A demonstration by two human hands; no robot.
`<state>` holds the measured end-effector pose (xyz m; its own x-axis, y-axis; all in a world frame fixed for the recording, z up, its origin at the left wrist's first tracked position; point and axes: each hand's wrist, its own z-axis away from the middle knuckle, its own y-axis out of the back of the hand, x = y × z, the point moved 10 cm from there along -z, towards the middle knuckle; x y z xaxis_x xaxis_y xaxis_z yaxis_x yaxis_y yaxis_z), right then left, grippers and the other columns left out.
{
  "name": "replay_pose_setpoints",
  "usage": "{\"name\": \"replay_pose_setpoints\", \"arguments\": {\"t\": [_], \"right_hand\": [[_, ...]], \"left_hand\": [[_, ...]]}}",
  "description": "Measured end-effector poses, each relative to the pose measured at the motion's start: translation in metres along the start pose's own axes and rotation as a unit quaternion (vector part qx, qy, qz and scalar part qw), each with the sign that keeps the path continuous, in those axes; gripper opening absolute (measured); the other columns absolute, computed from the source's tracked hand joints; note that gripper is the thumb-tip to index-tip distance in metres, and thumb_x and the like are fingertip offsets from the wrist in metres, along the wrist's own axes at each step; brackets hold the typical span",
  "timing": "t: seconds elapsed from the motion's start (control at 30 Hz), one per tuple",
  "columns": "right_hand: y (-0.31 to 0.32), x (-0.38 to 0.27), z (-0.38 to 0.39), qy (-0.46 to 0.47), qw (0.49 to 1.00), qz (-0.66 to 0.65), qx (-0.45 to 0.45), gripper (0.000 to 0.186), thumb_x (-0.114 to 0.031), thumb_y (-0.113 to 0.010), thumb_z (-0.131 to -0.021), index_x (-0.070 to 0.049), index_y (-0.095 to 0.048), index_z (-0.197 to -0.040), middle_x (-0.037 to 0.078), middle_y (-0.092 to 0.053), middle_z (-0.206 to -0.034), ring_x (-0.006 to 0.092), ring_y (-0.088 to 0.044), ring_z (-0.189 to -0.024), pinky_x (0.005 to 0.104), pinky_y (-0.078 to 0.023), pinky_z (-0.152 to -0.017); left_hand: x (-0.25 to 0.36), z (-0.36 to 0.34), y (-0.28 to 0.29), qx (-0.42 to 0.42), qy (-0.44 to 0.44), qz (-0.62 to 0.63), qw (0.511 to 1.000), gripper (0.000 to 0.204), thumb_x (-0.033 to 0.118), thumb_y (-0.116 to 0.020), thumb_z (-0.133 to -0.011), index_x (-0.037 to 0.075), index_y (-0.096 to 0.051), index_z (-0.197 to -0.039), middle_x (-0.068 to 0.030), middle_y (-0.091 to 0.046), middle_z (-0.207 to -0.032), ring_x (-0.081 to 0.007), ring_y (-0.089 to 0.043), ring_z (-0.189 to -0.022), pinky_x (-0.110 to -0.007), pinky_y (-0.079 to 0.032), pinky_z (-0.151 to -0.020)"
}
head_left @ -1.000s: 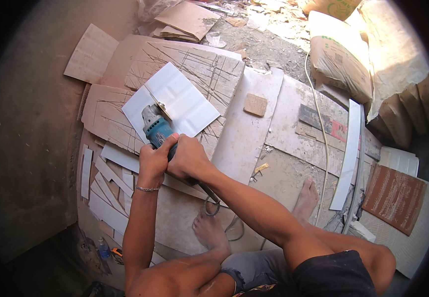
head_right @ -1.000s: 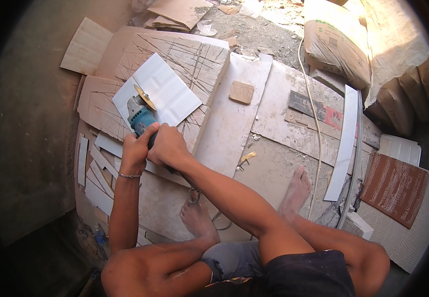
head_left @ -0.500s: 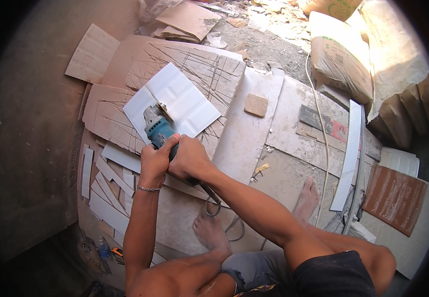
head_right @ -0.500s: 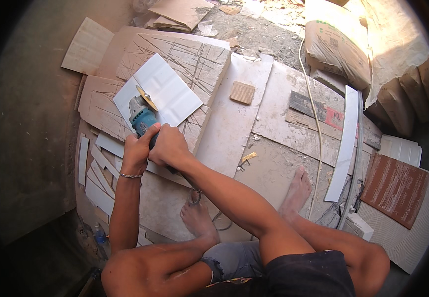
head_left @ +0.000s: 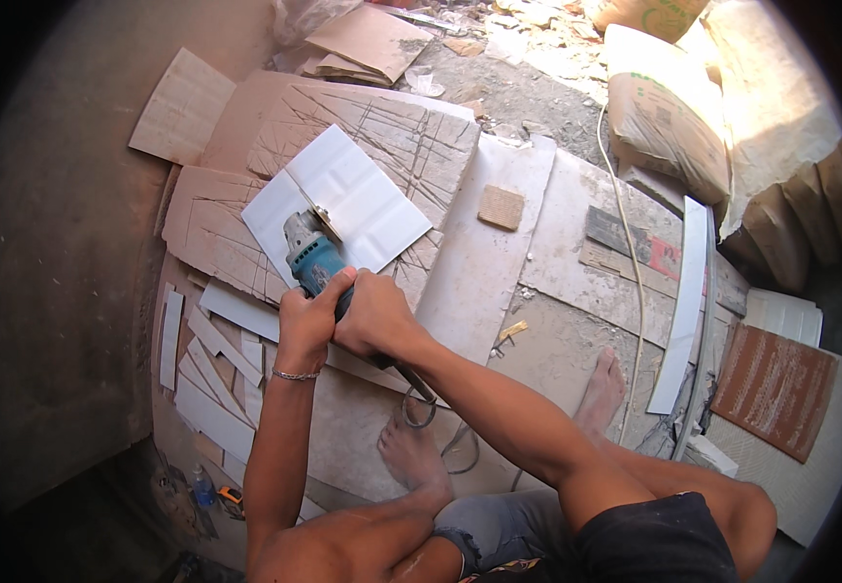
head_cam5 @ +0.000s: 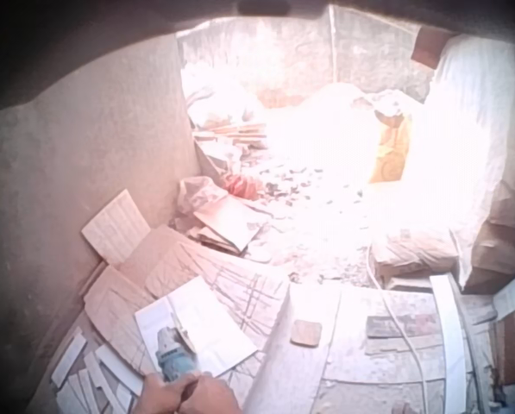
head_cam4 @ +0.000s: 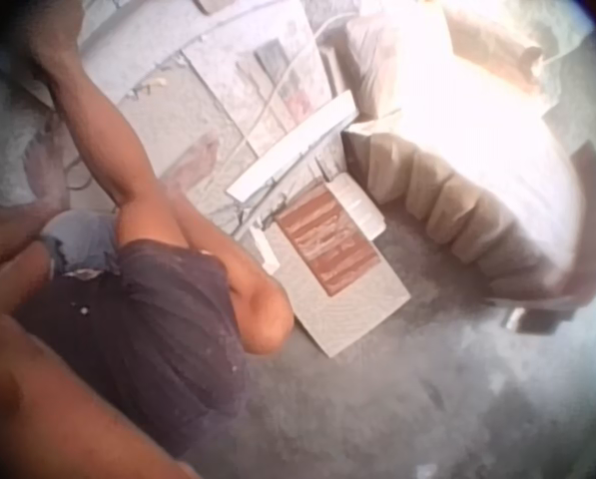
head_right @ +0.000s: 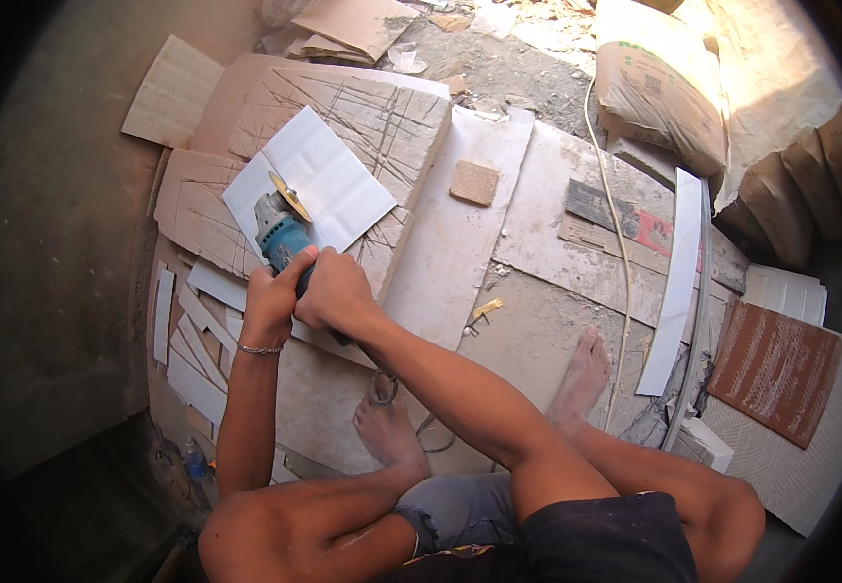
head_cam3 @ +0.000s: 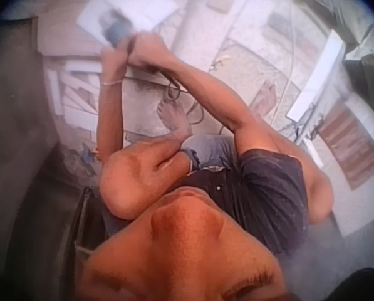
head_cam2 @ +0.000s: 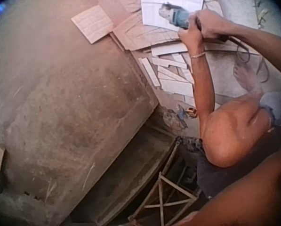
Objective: The person uses an angle grinder to cut a white rectangular tile into smaller pieces while sitting on the floor. After cutting, the person stands up, gathers the cut pieces, and walks through a construction site to hand them to a coworker.
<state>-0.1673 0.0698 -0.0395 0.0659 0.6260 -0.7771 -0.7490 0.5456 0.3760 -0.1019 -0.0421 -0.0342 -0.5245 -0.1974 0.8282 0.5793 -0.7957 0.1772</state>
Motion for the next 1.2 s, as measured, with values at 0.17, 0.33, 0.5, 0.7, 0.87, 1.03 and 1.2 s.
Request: {"name": "replay_pose_setpoints", "arguments": {"t": [0.17, 0.33, 0.5, 0.7, 0.87, 1.03, 1.2], "right_hand": [[0.000, 0.000, 0.000, 0.003, 1.000, 0.004, 0.008, 0.048, -0.013, -0.075, -0.067, 0.014, -0.062, -0.105, 0.033, -0.071, -0.101, 0.0474, -0.072, -0.098, 0.0467, -0.060, -0.089], [0.000, 0.000, 0.000, -0.001, 1.000, 0.005, 0.006, 0.047, -0.013, -0.076, -0.067, 0.014, -0.062, -0.103, 0.033, -0.071, -0.101, 0.0470, -0.073, -0.098, 0.0466, -0.060, -0.088], [0.000, 0.001, 0.000, 0.001, 1.000, 0.008, 0.006, 0.047, -0.013, -0.076, -0.067, 0.014, -0.062, -0.103, 0.033, -0.071, -0.101, 0.0469, -0.073, -0.098, 0.0467, -0.060, -0.088], [-0.001, 0.003, 0.002, 0.001, 1.000, 0.006, 0.003, 0.048, -0.013, -0.076, -0.067, 0.014, -0.061, -0.104, 0.034, -0.071, -0.101, 0.0472, -0.073, -0.098, 0.0471, -0.060, -0.088], [-0.001, 0.005, 0.005, 0.001, 1.000, 0.005, 0.004, 0.048, -0.013, -0.076, -0.067, 0.014, -0.061, -0.104, 0.034, -0.070, -0.101, 0.0479, -0.072, -0.099, 0.0474, -0.060, -0.088], [-0.001, 0.006, 0.007, 0.003, 1.000, 0.000, 0.006, 0.047, -0.012, -0.076, -0.067, 0.013, -0.061, -0.103, 0.034, -0.070, -0.101, 0.0482, -0.072, -0.099, 0.0475, -0.060, -0.088], [-0.001, 0.006, 0.006, 0.009, 1.000, -0.003, 0.003, 0.047, -0.013, -0.076, -0.067, 0.013, -0.061, -0.103, 0.034, -0.070, -0.101, 0.0482, -0.072, -0.099, 0.0472, -0.059, -0.088]], "left_hand": [[-0.003, -0.003, 0.002, 0.001, 0.001, -0.009, 1.000, 0.036, 0.032, -0.088, -0.084, -0.001, -0.073, -0.081, -0.0057, -0.071, -0.080, -0.0106, -0.064, -0.066, -0.029, -0.052, -0.061], [-0.005, -0.003, 0.003, 0.002, 0.010, -0.012, 1.000, 0.037, 0.033, -0.089, -0.084, 0.000, -0.073, -0.080, -0.0055, -0.071, -0.080, -0.0105, -0.064, -0.066, -0.029, -0.052, -0.061], [-0.003, -0.001, 0.001, 0.001, 0.007, -0.012, 1.000, 0.035, 0.031, -0.088, -0.085, 0.000, -0.073, -0.081, -0.0056, -0.071, -0.081, -0.0104, -0.064, -0.066, -0.029, -0.052, -0.062], [-0.002, 0.003, -0.002, -0.008, 0.007, -0.005, 1.000, 0.033, 0.030, -0.087, -0.085, 0.000, -0.073, -0.082, -0.0056, -0.072, -0.082, -0.0103, -0.065, -0.067, -0.028, -0.052, -0.063], [-0.002, 0.006, -0.002, -0.007, 0.002, -0.006, 1.000, 0.033, 0.030, -0.087, -0.086, 0.000, -0.073, -0.082, -0.0054, -0.072, -0.082, -0.0098, -0.065, -0.068, -0.028, -0.052, -0.063], [-0.007, 0.007, -0.003, -0.006, 0.008, -0.002, 1.000, 0.033, 0.030, -0.087, -0.086, 0.000, -0.074, -0.082, -0.0045, -0.072, -0.082, -0.0095, -0.064, -0.068, -0.028, -0.052, -0.063], [-0.007, 0.005, -0.002, -0.003, 0.003, -0.012, 1.000, 0.033, 0.030, -0.087, -0.086, 0.001, -0.073, -0.082, -0.0041, -0.071, -0.082, -0.0094, -0.064, -0.068, -0.028, -0.051, -0.062]]}}
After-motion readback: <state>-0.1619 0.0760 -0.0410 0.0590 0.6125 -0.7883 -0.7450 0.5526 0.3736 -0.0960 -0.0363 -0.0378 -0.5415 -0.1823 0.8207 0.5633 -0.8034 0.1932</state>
